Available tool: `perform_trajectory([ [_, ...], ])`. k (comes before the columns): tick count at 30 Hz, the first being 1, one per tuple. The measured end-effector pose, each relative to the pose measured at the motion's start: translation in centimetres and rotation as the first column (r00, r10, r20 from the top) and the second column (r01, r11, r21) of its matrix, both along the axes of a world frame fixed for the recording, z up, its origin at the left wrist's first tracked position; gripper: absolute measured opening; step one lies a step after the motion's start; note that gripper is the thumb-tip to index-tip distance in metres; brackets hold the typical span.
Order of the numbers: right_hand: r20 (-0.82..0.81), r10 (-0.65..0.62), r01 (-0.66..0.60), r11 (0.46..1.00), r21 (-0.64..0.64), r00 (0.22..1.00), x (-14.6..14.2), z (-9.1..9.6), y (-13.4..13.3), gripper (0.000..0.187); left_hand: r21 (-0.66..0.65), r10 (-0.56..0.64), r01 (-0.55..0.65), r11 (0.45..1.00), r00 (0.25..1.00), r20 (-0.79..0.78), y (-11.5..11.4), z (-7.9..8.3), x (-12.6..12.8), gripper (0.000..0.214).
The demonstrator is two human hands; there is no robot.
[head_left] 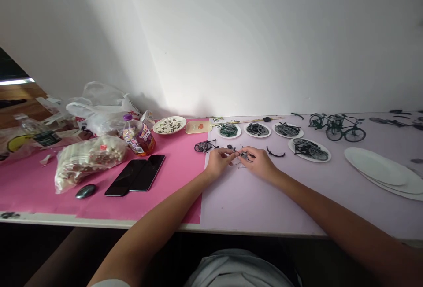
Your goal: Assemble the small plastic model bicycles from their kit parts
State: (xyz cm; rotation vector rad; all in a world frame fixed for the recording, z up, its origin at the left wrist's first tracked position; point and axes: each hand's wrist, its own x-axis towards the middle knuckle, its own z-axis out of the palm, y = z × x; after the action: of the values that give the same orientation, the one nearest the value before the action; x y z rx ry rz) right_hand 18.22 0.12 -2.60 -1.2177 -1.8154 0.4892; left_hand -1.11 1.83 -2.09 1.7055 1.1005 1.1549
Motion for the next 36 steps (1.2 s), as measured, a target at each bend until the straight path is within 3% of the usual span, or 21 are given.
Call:
perform_trajectory([
  [7, -0.018, -0.015, 0.016, 0.999, 0.04, 1.0, 0.4, -1.0, 0.8, 0.036, 0.035, -0.067, 0.068, 0.997, 0.997, -0.031, -0.4, 0.4, 0.1, 0.041],
  [19, 0.051, -0.093, 0.09, 0.995, 0.049, 0.994, 0.3, -0.8, 0.7, 0.03, 0.022, -0.099, 0.1, 0.995, 0.994, -0.043, -0.4, 0.0, 0.3, 0.034],
  [25, 0.081, -0.135, 0.133, 0.991, 0.03, 0.987, 0.2, -0.2, 0.4, 0.025, 0.059, -0.112, 0.125, 0.99, 0.975, -0.19, -0.7, 1.1, 0.2, 0.033],
  [28, 0.013, -0.11, 0.11, 0.994, -0.01, 0.994, 0.2, -0.1, 0.3, 0.027, 0.196, 0.046, 0.047, 0.98, 0.893, -0.448, -0.1, 2.3, -0.8, 0.042],
  [30, -0.002, -0.107, 0.107, 0.994, -0.02, 0.994, 0.3, -0.1, 0.4, 0.028, 0.302, 0.187, -0.006, 0.953, 0.797, -0.574, 0.8, 3.2, -2.2, 0.033],
  [33, 0.011, -0.097, 0.098, 0.995, -0.026, 0.995, 0.3, -0.1, 0.5, 0.027, 0.303, 0.236, -0.028, 0.953, 0.699, -0.676, 2.5, 4.2, -4.9, 0.03],
  [36, 0.028, -0.082, 0.083, 0.996, -0.014, 0.996, 0.3, -0.1, 0.4, 0.027, 0.281, 0.263, -0.081, 0.956, 0.656, -0.707, 3.9, 4.8, -7.6, 0.033],
])
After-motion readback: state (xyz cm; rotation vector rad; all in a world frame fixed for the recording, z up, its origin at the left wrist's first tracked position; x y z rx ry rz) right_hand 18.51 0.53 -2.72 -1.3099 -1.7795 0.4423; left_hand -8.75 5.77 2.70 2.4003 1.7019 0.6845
